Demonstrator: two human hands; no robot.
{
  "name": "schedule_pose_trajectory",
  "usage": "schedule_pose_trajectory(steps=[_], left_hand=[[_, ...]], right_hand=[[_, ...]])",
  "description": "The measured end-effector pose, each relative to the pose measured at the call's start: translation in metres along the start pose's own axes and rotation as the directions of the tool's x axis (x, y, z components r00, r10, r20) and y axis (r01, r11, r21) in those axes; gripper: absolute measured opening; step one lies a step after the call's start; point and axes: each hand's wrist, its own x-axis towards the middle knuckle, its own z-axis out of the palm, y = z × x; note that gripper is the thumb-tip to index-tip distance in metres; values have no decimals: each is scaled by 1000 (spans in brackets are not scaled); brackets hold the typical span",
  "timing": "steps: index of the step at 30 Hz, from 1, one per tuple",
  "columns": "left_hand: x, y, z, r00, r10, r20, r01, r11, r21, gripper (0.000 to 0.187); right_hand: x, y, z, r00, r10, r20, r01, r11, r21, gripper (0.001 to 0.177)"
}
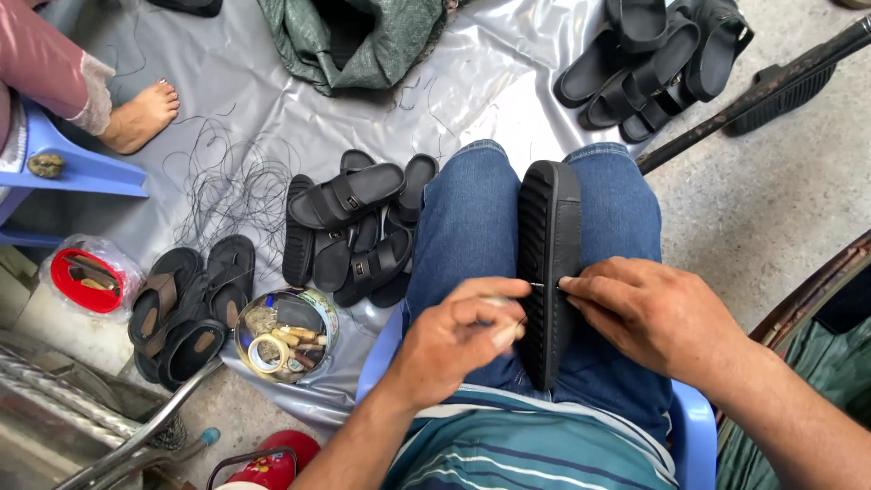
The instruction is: Hand-stitching the sole of a black sandal using a needle and thread
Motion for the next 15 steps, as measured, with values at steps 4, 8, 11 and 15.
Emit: schedule_pose_trajectory(steps=[4,8,11,15], left_hand=[[16,-13,13,994,-111,23,113,957,-267,9],[27,-6,7,949,237,-207,-73,804,590,11],[32,2,11,984,18,-177,109,726,679,24],[30,27,21,995,-99,-33,94,712,695,32]], right_hand=[[-1,2,1,1000,-9,-8,10,1000,10,21],[-4,2,2,999,-8,-39,9,1000,18,23],[-3,2,3,1000,-15,-10,16,1000,11,26],[-10,5,8,1000,7,19,-7,1000,-17,29]])
